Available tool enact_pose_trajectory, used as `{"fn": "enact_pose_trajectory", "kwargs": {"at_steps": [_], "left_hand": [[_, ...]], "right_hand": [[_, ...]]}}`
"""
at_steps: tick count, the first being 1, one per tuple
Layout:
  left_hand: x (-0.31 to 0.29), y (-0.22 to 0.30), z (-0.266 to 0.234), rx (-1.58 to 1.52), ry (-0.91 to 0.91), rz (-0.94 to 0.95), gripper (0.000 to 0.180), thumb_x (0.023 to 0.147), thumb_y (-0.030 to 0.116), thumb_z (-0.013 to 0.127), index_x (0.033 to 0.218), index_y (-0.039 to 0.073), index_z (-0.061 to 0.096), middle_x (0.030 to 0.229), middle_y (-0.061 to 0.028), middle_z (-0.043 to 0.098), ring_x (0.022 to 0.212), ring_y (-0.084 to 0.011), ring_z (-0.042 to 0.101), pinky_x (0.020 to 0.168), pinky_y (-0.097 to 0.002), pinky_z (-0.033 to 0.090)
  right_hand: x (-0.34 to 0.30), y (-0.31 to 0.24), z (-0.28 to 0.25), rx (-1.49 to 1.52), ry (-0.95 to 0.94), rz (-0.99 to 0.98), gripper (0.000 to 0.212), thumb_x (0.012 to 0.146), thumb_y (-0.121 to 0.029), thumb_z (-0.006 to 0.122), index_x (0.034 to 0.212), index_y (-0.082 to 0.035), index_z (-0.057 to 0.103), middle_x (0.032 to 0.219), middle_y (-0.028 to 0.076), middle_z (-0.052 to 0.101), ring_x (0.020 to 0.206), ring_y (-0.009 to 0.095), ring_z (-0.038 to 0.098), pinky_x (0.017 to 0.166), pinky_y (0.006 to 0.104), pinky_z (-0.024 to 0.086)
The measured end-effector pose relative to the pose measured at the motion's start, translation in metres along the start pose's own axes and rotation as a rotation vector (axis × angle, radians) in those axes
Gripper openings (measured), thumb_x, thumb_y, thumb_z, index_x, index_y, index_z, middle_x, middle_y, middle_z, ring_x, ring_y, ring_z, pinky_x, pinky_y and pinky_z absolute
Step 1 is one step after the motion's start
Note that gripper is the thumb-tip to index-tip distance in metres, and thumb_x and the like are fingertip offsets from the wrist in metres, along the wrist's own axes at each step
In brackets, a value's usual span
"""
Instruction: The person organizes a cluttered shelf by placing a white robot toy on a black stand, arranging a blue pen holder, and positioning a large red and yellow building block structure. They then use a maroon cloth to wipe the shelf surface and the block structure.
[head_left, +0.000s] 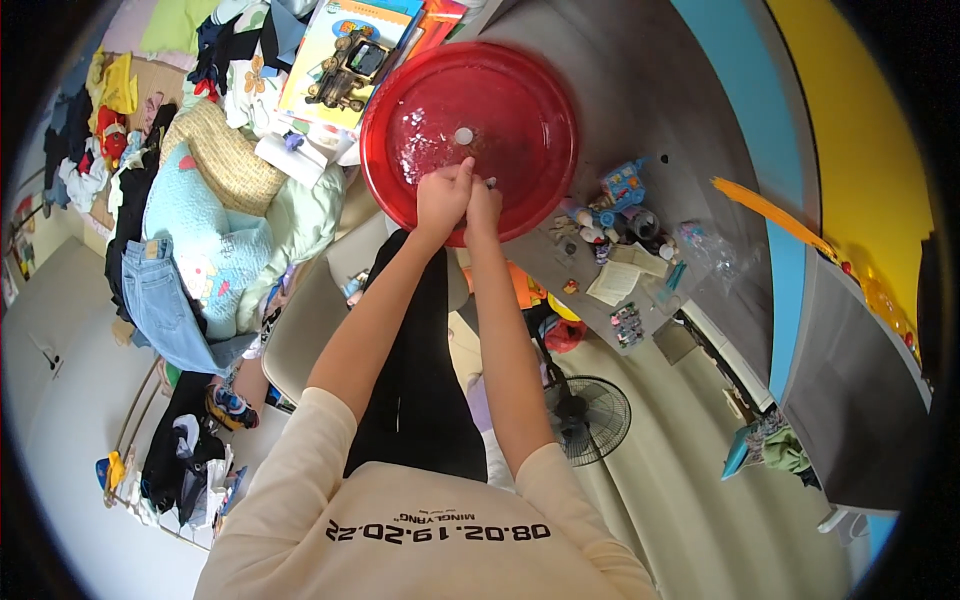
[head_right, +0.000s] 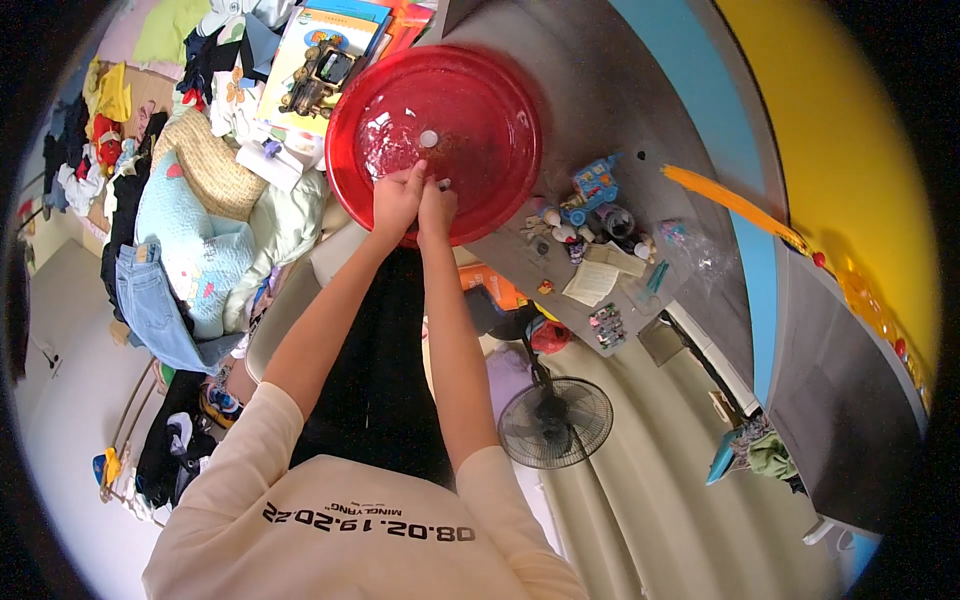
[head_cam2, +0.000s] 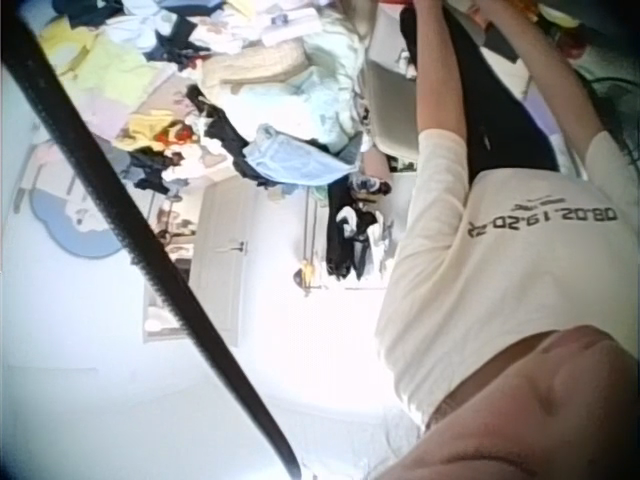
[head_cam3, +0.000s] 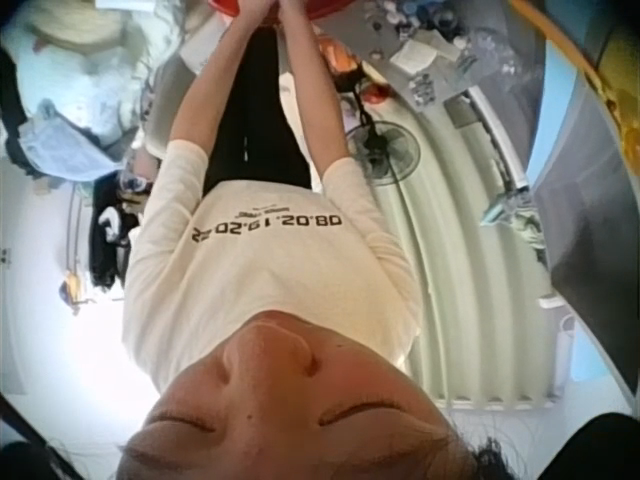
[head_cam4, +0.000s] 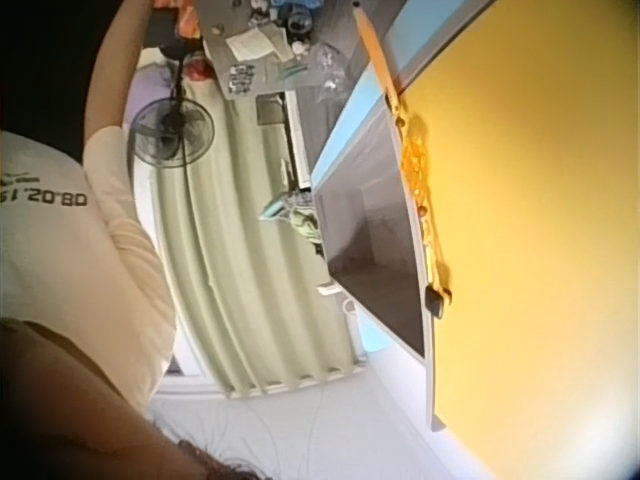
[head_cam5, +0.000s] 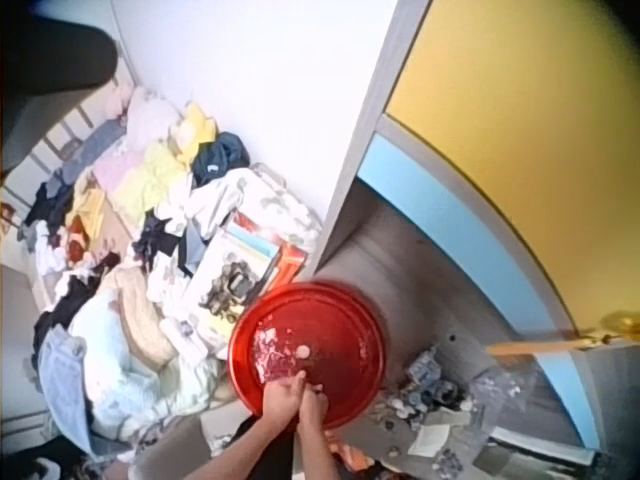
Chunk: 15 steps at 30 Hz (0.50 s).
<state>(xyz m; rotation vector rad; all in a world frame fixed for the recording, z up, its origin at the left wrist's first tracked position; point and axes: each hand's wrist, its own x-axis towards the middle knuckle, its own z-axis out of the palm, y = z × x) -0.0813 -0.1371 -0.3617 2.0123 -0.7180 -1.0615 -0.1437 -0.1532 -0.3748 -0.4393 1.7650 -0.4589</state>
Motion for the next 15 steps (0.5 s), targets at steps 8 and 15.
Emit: {"fn": "enact_pose_trajectory", "kwargs": {"at_steps": [8, 15], "left_hand": [[-0.01, 0.043, -0.021, 0.306, -0.19, 0.31, 0.039, 0.088, 0.033, 0.05, 0.07, 0.0, 0.061, 0.069, -0.0196, 0.06, 0.065, -0.0376, 0.058, 0.059, -0.0432, 0.045], [-0.029, 0.053, -0.076, -0.014, -0.484, 0.396, 0.057, 0.073, 0.02, 0.074, 0.12, 0.006, 0.044, 0.112, -0.0096, 0.051, 0.099, -0.018, 0.051, 0.088, -0.0295, 0.041]], "right_hand": [[-0.006, -0.006, -0.028, 0.435, -0.441, 0.319, 0.034, 0.085, -0.036, 0.049, 0.101, -0.006, 0.055, 0.097, 0.007, 0.06, 0.089, 0.02, 0.058, 0.072, 0.0375, 0.049], [-0.077, -0.051, -0.079, 0.82, -0.696, 0.066, 0.053, 0.092, -0.052, 0.03, 0.123, -0.013, 0.047, 0.124, 0.005, 0.05, 0.114, 0.022, 0.047, 0.095, 0.0442, 0.038]]}}
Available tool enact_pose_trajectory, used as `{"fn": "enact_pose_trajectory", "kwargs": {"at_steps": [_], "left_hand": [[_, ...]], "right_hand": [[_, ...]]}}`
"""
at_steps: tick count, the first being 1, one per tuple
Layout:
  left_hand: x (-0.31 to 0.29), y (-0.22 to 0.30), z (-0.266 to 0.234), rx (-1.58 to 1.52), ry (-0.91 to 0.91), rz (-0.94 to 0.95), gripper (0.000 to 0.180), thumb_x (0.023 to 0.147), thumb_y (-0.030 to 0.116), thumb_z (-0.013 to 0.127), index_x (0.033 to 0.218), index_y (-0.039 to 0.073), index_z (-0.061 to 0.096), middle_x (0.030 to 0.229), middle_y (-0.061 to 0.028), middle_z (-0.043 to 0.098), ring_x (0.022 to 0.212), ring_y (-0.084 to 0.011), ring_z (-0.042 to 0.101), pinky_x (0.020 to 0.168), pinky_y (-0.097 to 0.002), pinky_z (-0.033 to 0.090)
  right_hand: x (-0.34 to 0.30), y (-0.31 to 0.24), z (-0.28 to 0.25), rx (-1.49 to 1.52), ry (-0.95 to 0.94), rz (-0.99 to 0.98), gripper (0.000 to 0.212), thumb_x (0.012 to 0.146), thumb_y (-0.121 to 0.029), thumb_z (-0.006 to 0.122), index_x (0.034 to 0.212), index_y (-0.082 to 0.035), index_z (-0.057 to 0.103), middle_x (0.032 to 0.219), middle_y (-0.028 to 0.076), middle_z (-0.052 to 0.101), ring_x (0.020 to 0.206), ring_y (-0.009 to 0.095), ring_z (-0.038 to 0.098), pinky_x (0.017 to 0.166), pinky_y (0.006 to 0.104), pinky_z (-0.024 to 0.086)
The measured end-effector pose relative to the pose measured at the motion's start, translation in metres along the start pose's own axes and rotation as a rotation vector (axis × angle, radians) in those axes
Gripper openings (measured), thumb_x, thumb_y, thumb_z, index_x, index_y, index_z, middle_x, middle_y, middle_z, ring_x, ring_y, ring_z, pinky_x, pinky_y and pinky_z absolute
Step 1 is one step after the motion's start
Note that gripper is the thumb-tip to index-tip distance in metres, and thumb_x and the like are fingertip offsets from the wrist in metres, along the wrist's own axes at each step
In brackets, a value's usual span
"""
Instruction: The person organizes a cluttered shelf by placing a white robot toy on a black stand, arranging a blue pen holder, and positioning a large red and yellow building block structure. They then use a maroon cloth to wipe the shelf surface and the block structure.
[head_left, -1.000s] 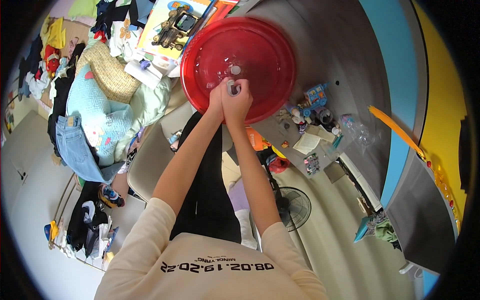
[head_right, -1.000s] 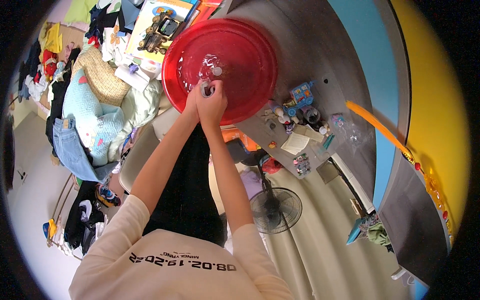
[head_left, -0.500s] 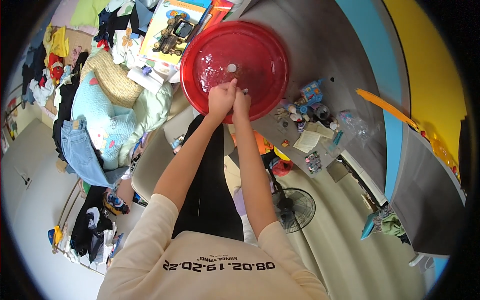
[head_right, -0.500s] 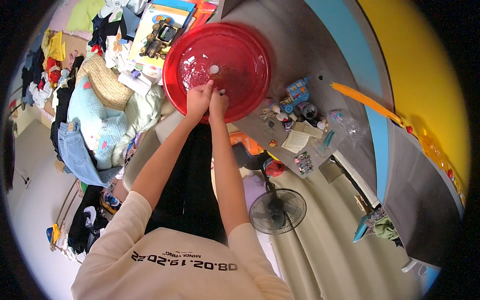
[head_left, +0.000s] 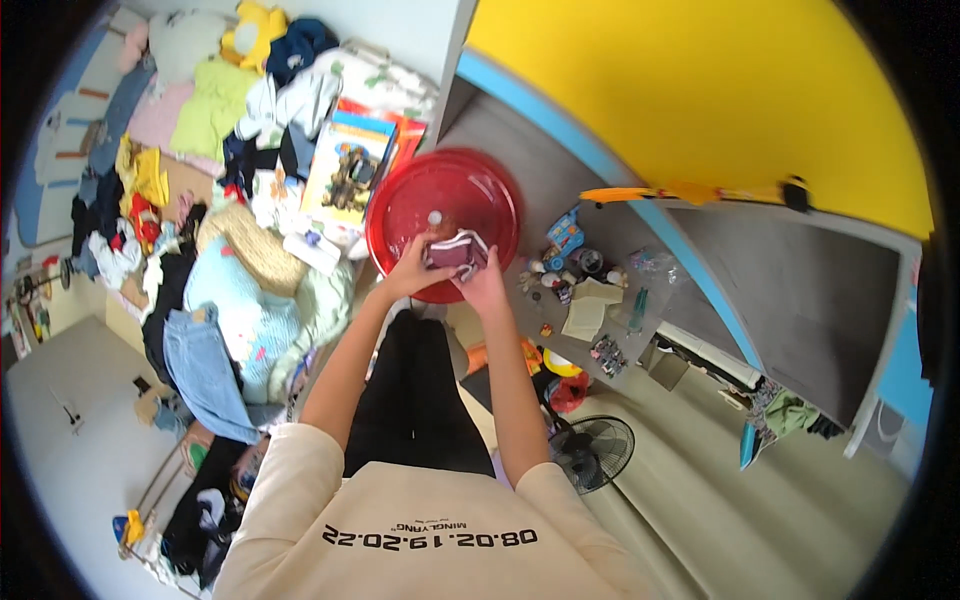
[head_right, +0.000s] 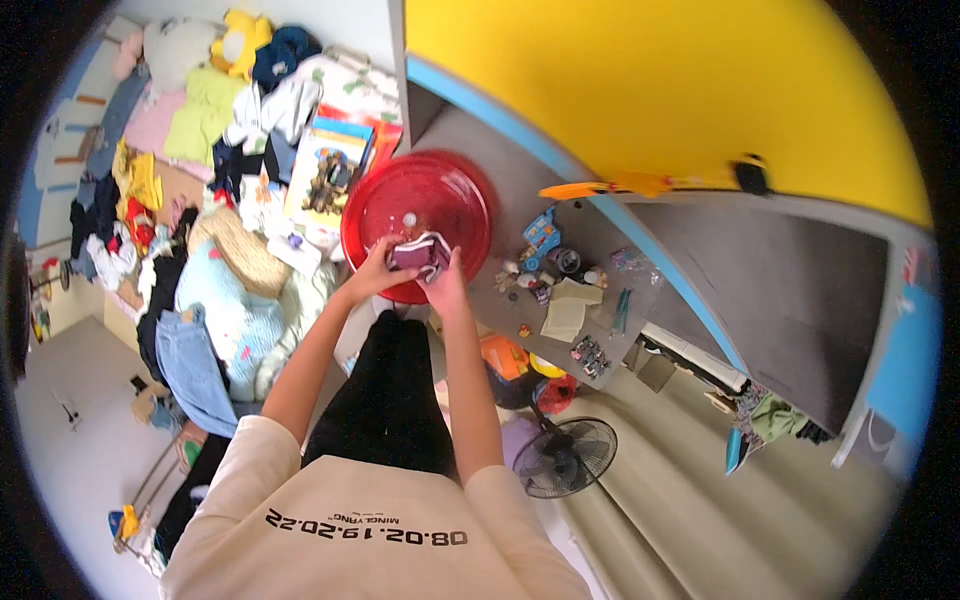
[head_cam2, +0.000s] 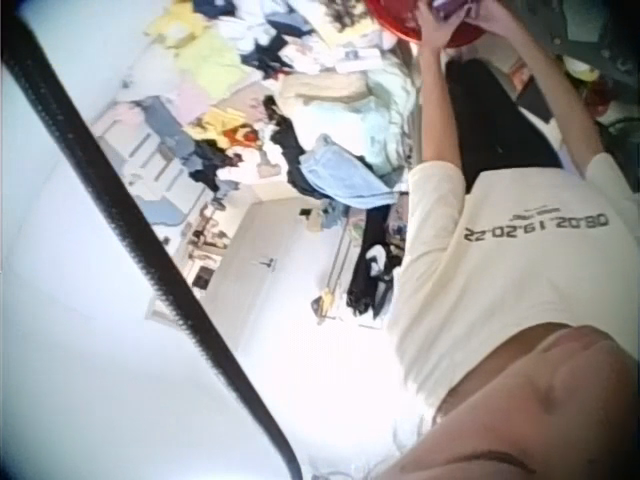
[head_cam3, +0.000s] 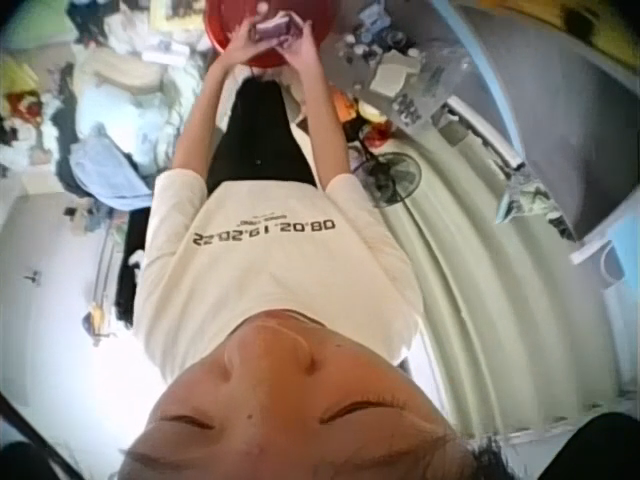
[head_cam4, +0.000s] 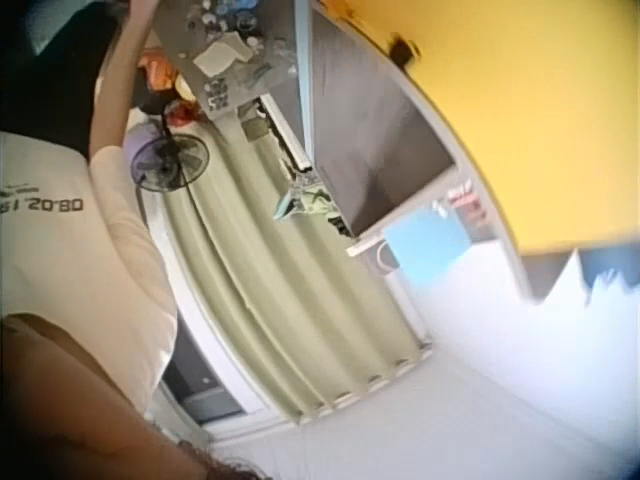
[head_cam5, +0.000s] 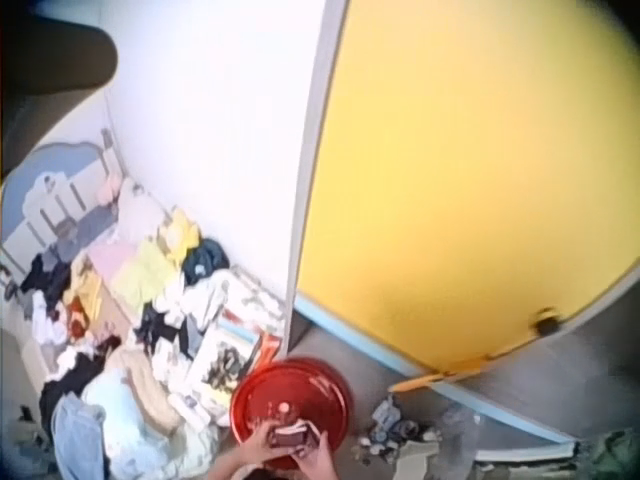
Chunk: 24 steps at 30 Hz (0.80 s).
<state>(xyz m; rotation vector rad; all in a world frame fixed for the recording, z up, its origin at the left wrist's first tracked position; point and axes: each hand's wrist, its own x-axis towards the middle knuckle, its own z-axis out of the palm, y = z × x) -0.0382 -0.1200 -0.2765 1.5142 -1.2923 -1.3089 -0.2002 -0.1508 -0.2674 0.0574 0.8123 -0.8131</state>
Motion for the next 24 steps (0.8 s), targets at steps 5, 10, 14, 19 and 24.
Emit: {"fn": "enact_pose_trajectory", "kwargs": {"at_steps": [5, 10, 14, 19, 24], "left_hand": [[-0.032, 0.084, -0.049, 0.073, -0.057, -0.186, 0.037, 0.08, 0.02, 0.066, 0.111, 0.002, 0.058, 0.076, -0.005, 0.059, 0.068, -0.011, 0.055, 0.064, -0.0265, 0.046], [-0.037, 0.145, -0.072, 0.162, -0.067, -0.127, 0.029, 0.088, 0.024, 0.054, 0.106, 0.003, 0.061, 0.071, -0.0062, 0.062, 0.053, -0.0119, 0.053, 0.055, -0.0263, 0.045], [-0.032, 0.148, -0.091, 0.096, 0.009, -0.02, 0.03, 0.089, 0.023, 0.054, 0.105, -0.001, 0.061, 0.089, -0.0083, 0.065, 0.083, -0.0133, 0.059, 0.076, -0.0251, 0.046], [-0.022, 0.176, -0.088, -0.269, -0.074, -0.118, 0.032, 0.09, 0.025, 0.054, 0.104, -0.003, 0.059, 0.088, -0.0028, 0.062, 0.08, -0.0097, 0.058, 0.073, -0.0233, 0.047], [-0.029, 0.253, -0.037, -0.321, -0.114, -0.064, 0.02, 0.091, 0.022, 0.052, 0.089, 0.003, 0.057, 0.072, 0.0028, 0.053, 0.06, -0.0072, 0.054, 0.054, -0.0211, 0.049]], "right_hand": [[-0.066, -0.034, 0.043, -0.099, -0.033, 0.049, 0.061, 0.09, -0.055, 0.031, 0.129, -0.009, 0.04, 0.131, 0.008, 0.043, 0.12, 0.027, 0.04, 0.1, 0.0511, 0.031], [-0.109, -0.063, 0.039, -0.188, -0.145, 0.023, 0.071, 0.085, -0.061, 0.036, 0.131, -0.006, 0.035, 0.131, 0.013, 0.043, 0.12, 0.033, 0.039, 0.1, 0.0506, 0.032], [-0.149, -0.088, 0.051, -0.296, 0.023, -0.267, 0.067, 0.085, -0.059, 0.039, 0.128, -0.008, 0.04, 0.131, 0.01, 0.043, 0.121, 0.03, 0.038, 0.103, 0.0498, 0.026], [-0.222, -0.121, 0.064, 0.202, -0.247, -0.333, 0.058, 0.087, -0.057, 0.039, 0.124, -0.014, 0.046, 0.132, 0.006, 0.044, 0.123, 0.027, 0.038, 0.102, 0.0549, 0.023], [-0.3, -0.138, 0.084, 0.153, -0.267, -0.615, 0.057, 0.088, -0.052, 0.042, 0.123, -0.007, 0.045, 0.129, 0.011, 0.046, 0.121, 0.025, 0.04, 0.103, 0.0442, 0.027]]}}
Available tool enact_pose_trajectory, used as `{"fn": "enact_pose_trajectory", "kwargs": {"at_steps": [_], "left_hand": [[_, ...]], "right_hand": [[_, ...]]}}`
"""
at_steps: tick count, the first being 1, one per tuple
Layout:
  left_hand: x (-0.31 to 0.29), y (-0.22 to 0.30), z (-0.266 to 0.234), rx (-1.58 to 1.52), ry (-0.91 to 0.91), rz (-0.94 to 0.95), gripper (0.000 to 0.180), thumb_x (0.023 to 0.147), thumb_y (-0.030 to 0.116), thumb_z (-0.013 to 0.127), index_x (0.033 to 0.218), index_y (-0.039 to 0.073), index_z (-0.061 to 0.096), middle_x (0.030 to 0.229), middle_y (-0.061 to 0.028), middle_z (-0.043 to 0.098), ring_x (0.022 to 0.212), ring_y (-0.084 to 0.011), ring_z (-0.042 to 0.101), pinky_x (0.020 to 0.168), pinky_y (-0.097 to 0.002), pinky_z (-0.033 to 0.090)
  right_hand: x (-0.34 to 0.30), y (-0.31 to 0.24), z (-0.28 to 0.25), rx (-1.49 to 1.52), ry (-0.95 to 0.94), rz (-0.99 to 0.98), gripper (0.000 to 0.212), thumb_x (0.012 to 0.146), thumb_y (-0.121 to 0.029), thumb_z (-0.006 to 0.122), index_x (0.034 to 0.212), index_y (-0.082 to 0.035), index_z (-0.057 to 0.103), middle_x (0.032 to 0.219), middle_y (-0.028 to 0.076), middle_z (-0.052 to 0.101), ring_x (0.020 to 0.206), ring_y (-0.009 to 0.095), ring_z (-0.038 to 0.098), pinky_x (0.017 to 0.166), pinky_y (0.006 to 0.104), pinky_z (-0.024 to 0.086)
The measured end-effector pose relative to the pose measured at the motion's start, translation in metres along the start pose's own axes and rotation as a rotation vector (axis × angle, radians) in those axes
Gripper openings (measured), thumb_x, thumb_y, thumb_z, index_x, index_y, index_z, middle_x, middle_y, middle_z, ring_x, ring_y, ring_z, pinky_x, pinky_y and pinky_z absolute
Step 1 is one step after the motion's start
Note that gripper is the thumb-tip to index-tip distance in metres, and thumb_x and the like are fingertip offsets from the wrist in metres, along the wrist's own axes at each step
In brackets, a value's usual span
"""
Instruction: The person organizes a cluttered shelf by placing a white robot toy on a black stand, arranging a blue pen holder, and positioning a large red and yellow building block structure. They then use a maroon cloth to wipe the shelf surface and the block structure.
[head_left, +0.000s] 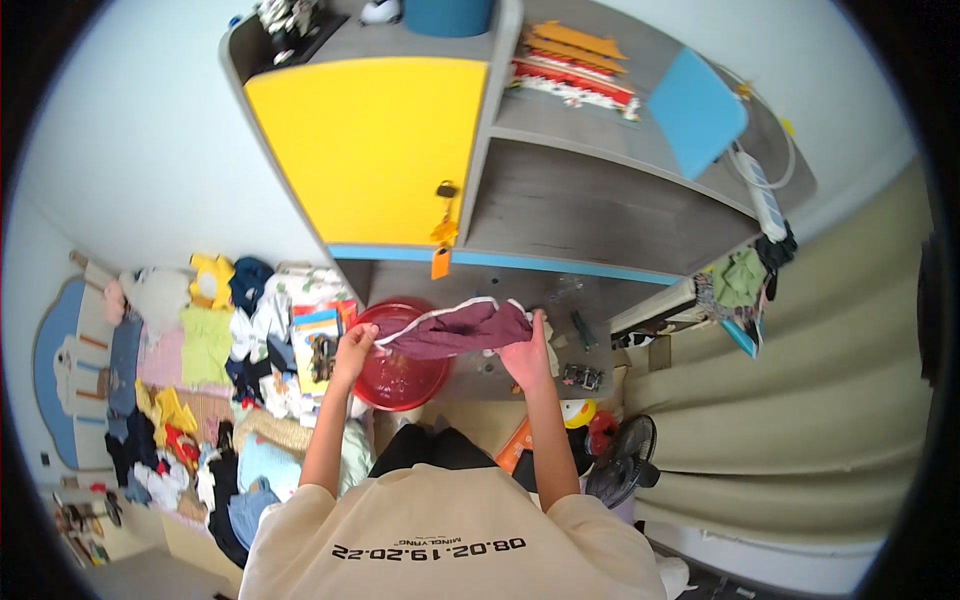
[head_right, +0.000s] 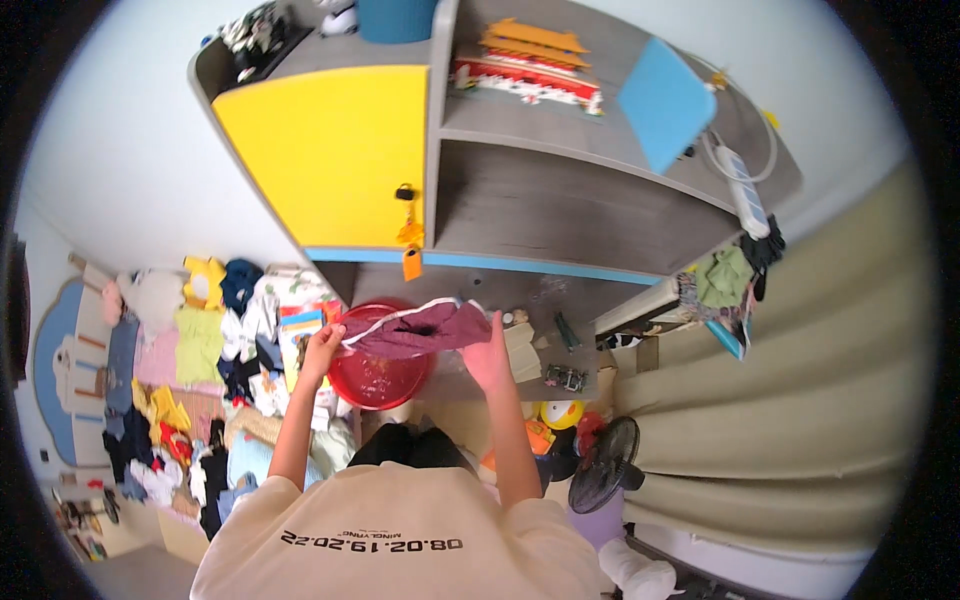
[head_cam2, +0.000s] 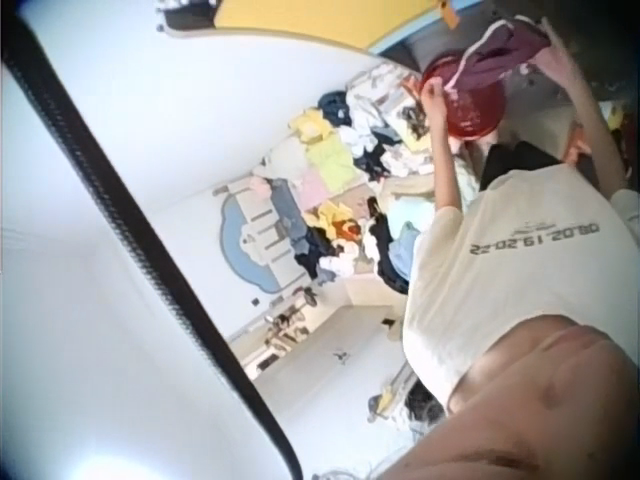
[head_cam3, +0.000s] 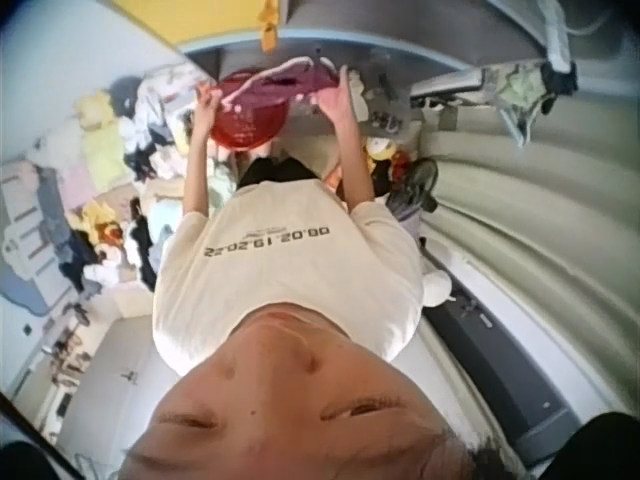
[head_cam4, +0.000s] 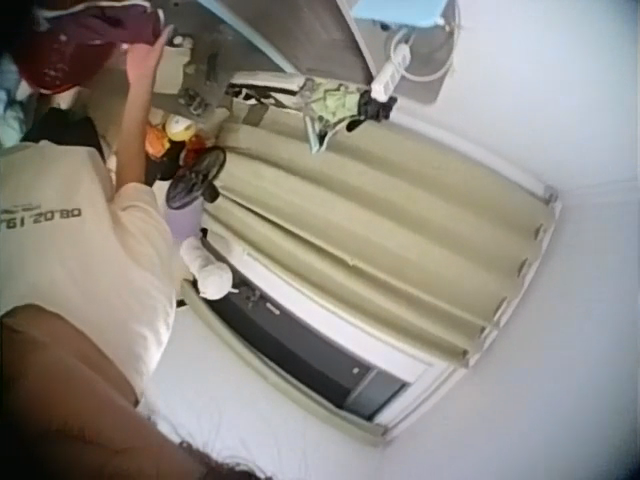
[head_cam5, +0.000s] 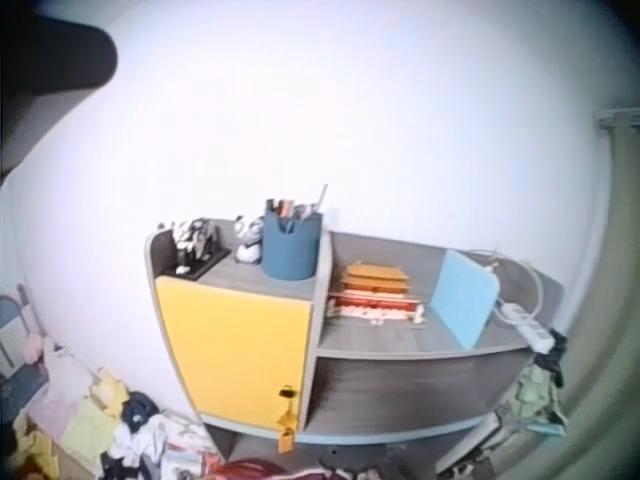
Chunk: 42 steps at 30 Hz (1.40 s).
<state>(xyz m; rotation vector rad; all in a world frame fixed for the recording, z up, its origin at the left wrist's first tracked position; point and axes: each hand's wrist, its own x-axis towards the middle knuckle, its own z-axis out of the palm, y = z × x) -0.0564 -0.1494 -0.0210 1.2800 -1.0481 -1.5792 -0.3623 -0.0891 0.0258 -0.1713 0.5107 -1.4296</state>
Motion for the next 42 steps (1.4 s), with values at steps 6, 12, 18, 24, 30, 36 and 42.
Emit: {"fn": "enact_pose_trajectory", "kwargs": {"at_steps": [6, 12, 18, 24, 30, 36, 42], "left_hand": [[0.009, 0.026, 0.084, 0.286, -0.189, 0.186, 0.024, 0.09, 0.023, 0.052, 0.089, 0.001, 0.06, 0.066, 0.0029, 0.054, 0.059, -0.0055, 0.048, 0.054, -0.0214, 0.039], [0.004, 0.094, 0.147, 0.433, -0.488, 0.309, 0.024, 0.088, 0.016, 0.053, 0.1, -0.004, 0.056, 0.081, -0.0081, 0.063, 0.072, -0.0121, 0.059, 0.067, -0.0247, 0.047], [0.011, 0.188, 0.199, 0.605, -0.29, 0.89, 0.014, 0.08, 0.0, 0.051, 0.093, -0.001, 0.056, 0.085, -0.0145, 0.061, 0.079, -0.0286, 0.059, 0.071, -0.0323, 0.047], [0.024, 0.268, 0.243, 0.454, -0.116, 1.285, 0.019, 0.07, -0.011, 0.048, 0.086, -0.001, 0.048, 0.081, -0.0148, 0.05, 0.077, -0.0316, 0.05, 0.068, -0.0363, 0.041], [0.036, 0.255, 0.236, 0.456, -0.214, 1.234, 0.022, 0.07, -0.011, 0.049, 0.089, 0.0, 0.05, 0.082, -0.0132, 0.052, 0.076, -0.0284, 0.051, 0.068, -0.0334, 0.042], [0.047, 0.253, 0.236, 0.44, -0.198, 1.228, 0.023, 0.069, -0.012, 0.049, 0.089, 0.0, 0.051, 0.08, -0.0113, 0.052, 0.072, -0.0264, 0.049, 0.065, -0.0317, 0.041], [0.052, 0.249, 0.237, 0.451, -0.188, 1.188, 0.024, 0.069, -0.012, 0.049, 0.09, 0.0, 0.051, 0.081, -0.0117, 0.052, 0.074, -0.0266, 0.049, 0.066, -0.0316, 0.041]], "right_hand": [[-0.031, -0.056, -0.033, -1.043, 0.141, -0.422, 0.031, 0.088, -0.018, 0.049, 0.114, -0.001, 0.051, 0.111, 0.009, 0.056, 0.102, 0.021, 0.053, 0.087, 0.0349, 0.041], [-0.046, -0.098, 0.138, -0.437, 0.126, -0.762, 0.028, 0.088, -0.006, 0.05, 0.115, -0.002, 0.052, 0.11, 0.006, 0.057, 0.101, 0.016, 0.054, 0.087, 0.0306, 0.041], [0.006, -0.151, 0.207, -0.938, -0.084, -1.13, 0.028, 0.089, -0.009, 0.051, 0.115, 0.002, 0.052, 0.105, 0.002, 0.059, 0.095, 0.01, 0.053, 0.083, 0.0255, 0.042], [0.119, -0.184, 0.246, -1.695, -0.047, -1.236, 0.04, 0.089, -0.025, 0.048, 0.065, 0.007, 0.053, 0.062, 0.024, 0.054, 0.055, 0.03, 0.057, 0.054, 0.0423, 0.04], [0.162, -0.173, 0.222, -2.028, -0.014, -1.247, 0.024, 0.079, -0.015, 0.045, 0.078, 0.006, 0.056, 0.08, 0.025, 0.058, 0.078, 0.04, 0.056, 0.072, 0.0449, 0.046], [0.151, -0.177, 0.235, -2.072, 0.0, -1.183, 0.023, 0.074, -0.012, 0.049, 0.088, 0.005, 0.052, 0.082, 0.024, 0.057, 0.08, 0.039, 0.055, 0.073, 0.0444, 0.045], [0.157, -0.178, 0.227, -1.985, 0.063, -1.28, 0.039, 0.068, -0.011, 0.061, 0.103, 0.006, 0.055, 0.077, 0.02, 0.058, 0.077, 0.036, 0.056, 0.069, 0.0417, 0.046]]}}
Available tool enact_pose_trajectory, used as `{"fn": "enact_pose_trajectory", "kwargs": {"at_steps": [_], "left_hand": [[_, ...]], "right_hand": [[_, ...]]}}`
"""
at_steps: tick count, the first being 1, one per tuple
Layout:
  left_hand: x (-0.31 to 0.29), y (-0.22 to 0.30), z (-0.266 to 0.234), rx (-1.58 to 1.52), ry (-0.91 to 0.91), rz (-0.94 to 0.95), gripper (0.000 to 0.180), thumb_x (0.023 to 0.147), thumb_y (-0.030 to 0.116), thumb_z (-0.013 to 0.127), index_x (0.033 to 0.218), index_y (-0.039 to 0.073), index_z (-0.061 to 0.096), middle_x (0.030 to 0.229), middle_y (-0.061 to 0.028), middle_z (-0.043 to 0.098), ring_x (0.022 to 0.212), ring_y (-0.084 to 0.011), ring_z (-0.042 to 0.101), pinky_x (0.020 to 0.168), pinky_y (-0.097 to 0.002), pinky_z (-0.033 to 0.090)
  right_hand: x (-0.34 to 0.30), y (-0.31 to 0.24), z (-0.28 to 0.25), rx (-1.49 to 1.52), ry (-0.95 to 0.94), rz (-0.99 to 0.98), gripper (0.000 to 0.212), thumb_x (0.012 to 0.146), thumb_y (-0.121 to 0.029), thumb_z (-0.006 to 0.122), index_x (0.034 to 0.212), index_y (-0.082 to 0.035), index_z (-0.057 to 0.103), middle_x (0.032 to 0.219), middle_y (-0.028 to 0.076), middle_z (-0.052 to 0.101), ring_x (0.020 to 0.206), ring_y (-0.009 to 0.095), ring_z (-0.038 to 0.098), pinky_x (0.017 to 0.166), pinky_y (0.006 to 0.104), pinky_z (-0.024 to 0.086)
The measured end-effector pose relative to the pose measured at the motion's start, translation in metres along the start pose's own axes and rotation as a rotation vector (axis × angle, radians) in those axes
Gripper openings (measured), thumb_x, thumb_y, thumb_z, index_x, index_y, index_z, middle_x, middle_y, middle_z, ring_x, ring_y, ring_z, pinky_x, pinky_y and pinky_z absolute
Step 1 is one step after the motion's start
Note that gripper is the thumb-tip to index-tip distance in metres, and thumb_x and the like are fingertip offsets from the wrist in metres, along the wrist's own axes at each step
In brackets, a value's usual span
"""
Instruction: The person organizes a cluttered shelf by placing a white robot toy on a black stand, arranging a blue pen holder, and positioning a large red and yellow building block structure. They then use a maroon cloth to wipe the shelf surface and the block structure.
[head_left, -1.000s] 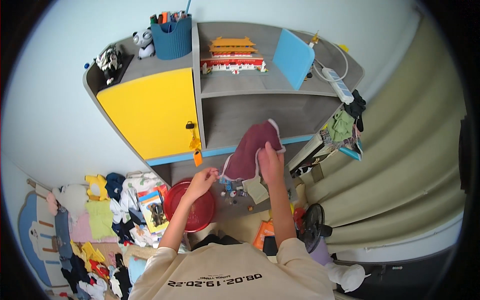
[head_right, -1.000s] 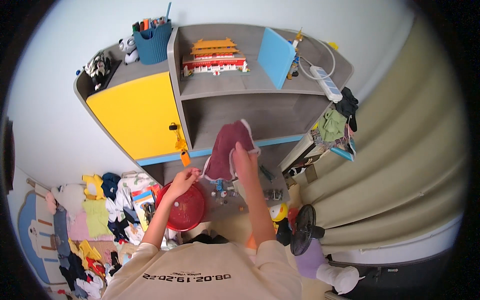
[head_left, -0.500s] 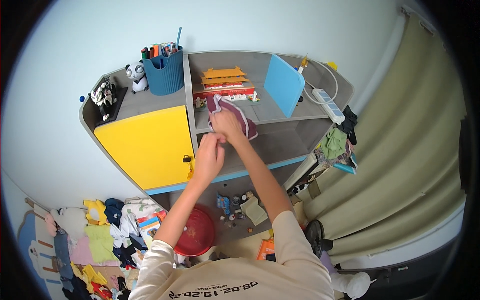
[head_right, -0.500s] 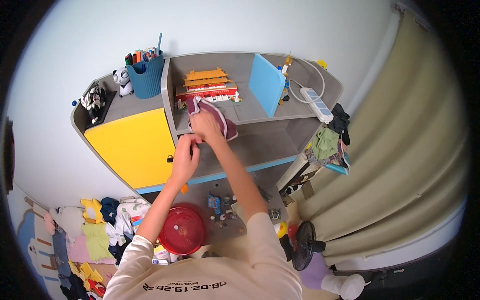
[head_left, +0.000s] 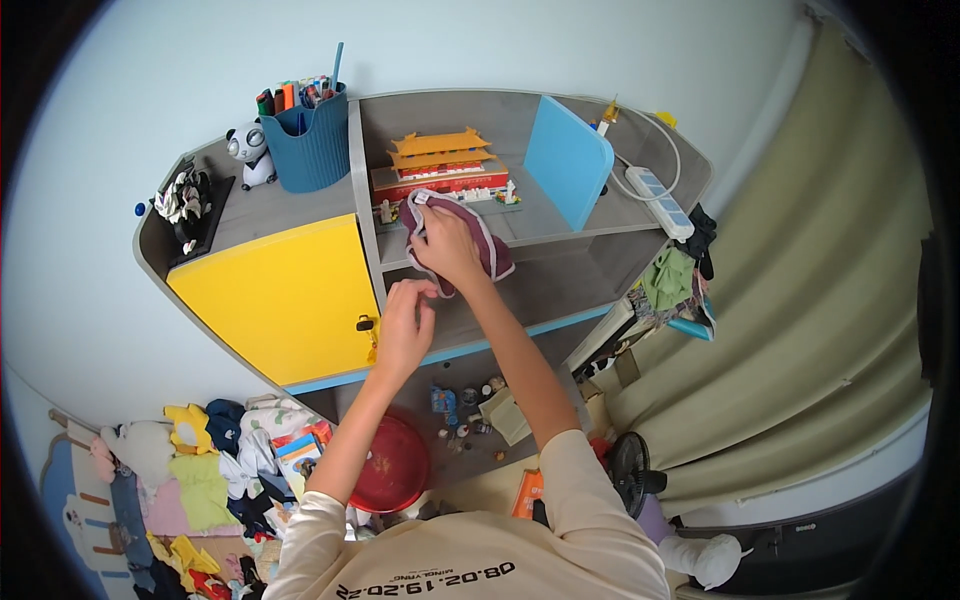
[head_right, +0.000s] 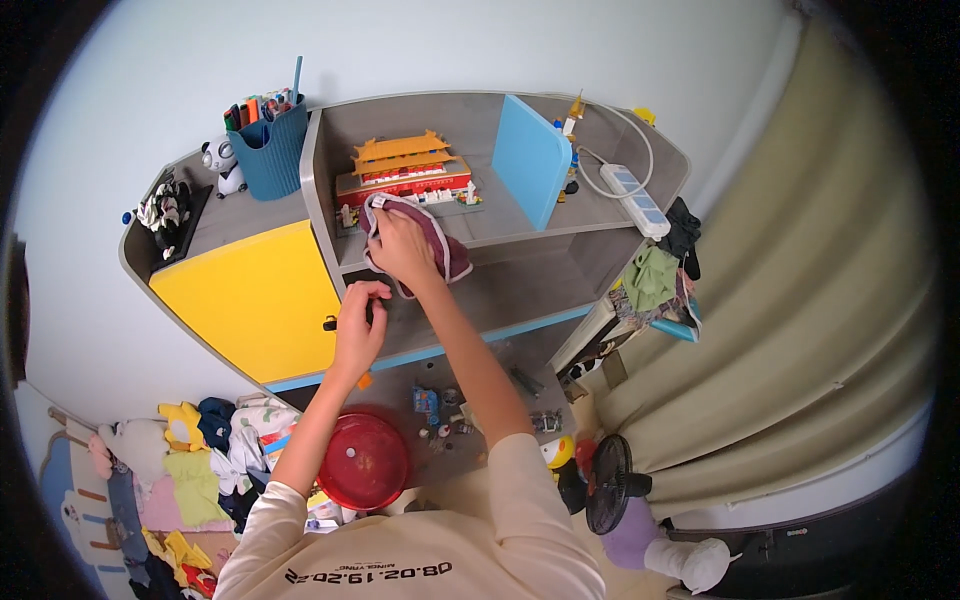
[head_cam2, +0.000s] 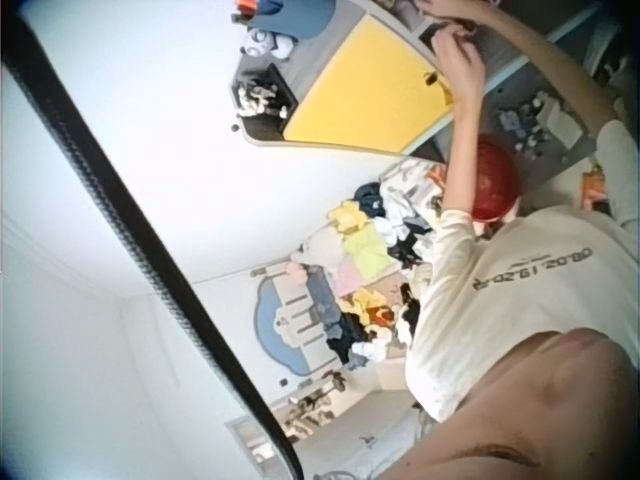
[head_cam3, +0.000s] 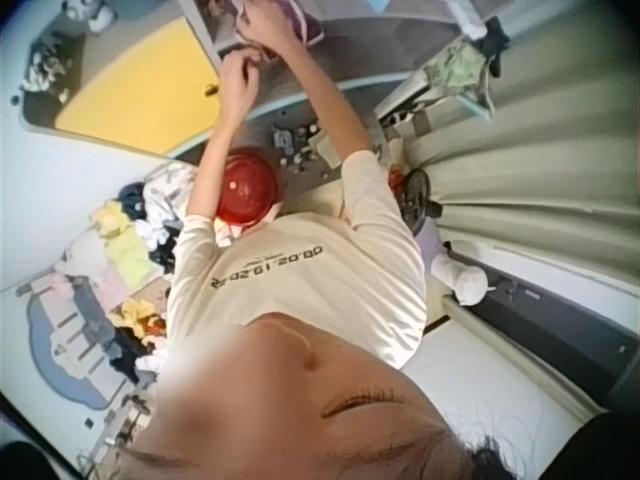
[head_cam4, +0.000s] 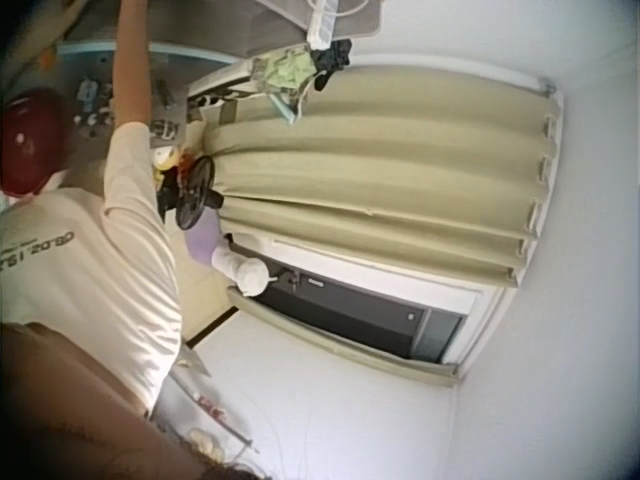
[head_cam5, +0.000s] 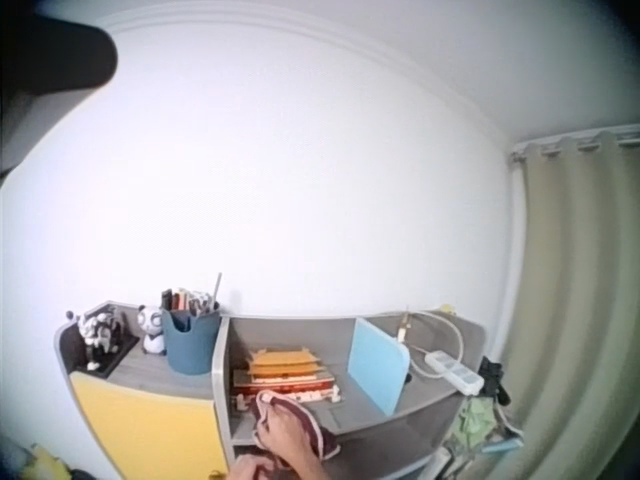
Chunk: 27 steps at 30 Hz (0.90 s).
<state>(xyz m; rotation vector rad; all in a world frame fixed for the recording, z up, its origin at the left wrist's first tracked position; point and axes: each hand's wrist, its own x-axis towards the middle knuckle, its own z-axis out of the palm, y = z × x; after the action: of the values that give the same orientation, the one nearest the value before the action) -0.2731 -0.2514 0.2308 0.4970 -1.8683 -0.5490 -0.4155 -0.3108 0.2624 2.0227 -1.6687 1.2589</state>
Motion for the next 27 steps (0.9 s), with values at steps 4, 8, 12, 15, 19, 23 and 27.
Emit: {"fn": "enact_pose_trajectory", "kwargs": {"at_steps": [4, 8, 12, 15, 19, 23, 27], "left_hand": [[0.009, 0.004, -0.006, 0.11, 0.066, 0.084, 0.026, 0.07, -0.011, 0.049, 0.095, -0.002, 0.05, 0.09, -0.0152, 0.053, 0.083, -0.0303, 0.05, 0.072, -0.034, 0.042], [0.023, 0.003, -0.003, 0.224, 0.068, 0.113, 0.036, 0.07, -0.01, 0.05, 0.106, -0.004, 0.046, 0.106, -0.02, 0.049, 0.1, -0.0355, 0.047, 0.087, -0.0388, 0.039], [0.025, -0.004, 0.0, 0.314, 0.019, 0.13, 0.048, 0.068, -0.007, 0.054, 0.114, -0.005, 0.041, 0.116, -0.0221, 0.044, 0.111, -0.038, 0.041, 0.096, -0.0416, 0.034], [0.021, -0.007, 0.003, 0.422, 0.015, 0.152, 0.053, 0.066, -0.005, 0.056, 0.117, -0.004, 0.041, 0.121, -0.022, 0.042, 0.114, -0.0377, 0.04, 0.099, -0.0428, 0.032], [0.018, -0.012, 0.001, 0.558, -0.045, 0.192, 0.06, 0.063, -0.004, 0.058, 0.12, -0.002, 0.04, 0.126, -0.0211, 0.04, 0.118, -0.0364, 0.038, 0.102, -0.0431, 0.029], [0.017, -0.017, 0.0, 0.608, -0.067, 0.164, 0.065, 0.063, -0.003, 0.06, 0.124, -0.001, 0.039, 0.129, -0.0202, 0.038, 0.12, -0.0347, 0.037, 0.104, -0.0421, 0.027], [0.015, -0.019, 0.003, 0.704, -0.104, 0.164, 0.066, 0.064, -0.003, 0.058, 0.126, 0.001, 0.037, 0.131, -0.0172, 0.037, 0.122, -0.0338, 0.034, 0.105, -0.0421, 0.025]], "right_hand": [[-0.003, -0.002, 0.001, 0.029, 0.089, -0.021, 0.034, 0.065, -0.01, 0.064, 0.096, 0.003, 0.058, 0.073, 0.019, 0.057, 0.071, 0.035, 0.057, 0.064, 0.0411, 0.046], [-0.007, 0.002, 0.0, 0.114, 0.308, -0.044, 0.017, 0.065, -0.008, 0.062, 0.079, 0.0, 0.057, 0.066, 0.017, 0.056, 0.063, 0.035, 0.055, 0.057, 0.0409, 0.044], [-0.009, 0.002, 0.002, 0.164, 0.333, -0.023, 0.011, 0.066, -0.005, 0.059, 0.073, 0.002, 0.055, 0.066, 0.018, 0.055, 0.063, 0.036, 0.056, 0.057, 0.0415, 0.045], [-0.009, 0.003, 0.0, 0.203, 0.363, -0.005, 0.014, 0.067, -0.005, 0.058, 0.079, 0.002, 0.058, 0.069, 0.019, 0.057, 0.065, 0.036, 0.056, 0.059, 0.0412, 0.046], [-0.011, 0.006, -0.003, 0.286, 0.514, 0.063, 0.02, 0.071, -0.004, 0.056, 0.09, 0.003, 0.061, 0.08, 0.019, 0.062, 0.074, 0.036, 0.06, 0.067, 0.04, 0.047], [-0.015, 0.01, -0.001, 0.421, 0.534, 0.21, 0.016, 0.08, -0.008, 0.054, 0.088, 0.005, 0.06, 0.079, 0.02, 0.063, 0.075, 0.034, 0.061, 0.07, 0.0366, 0.047], [-0.023, 0.01, 0.001, 0.7, 0.688, 0.402, 0.019, 0.087, -0.014, 0.054, 0.081, 0.004, 0.06, 0.08, 0.007, 0.064, 0.07, 0.01, 0.054, 0.063, 0.0264, 0.042]]}}
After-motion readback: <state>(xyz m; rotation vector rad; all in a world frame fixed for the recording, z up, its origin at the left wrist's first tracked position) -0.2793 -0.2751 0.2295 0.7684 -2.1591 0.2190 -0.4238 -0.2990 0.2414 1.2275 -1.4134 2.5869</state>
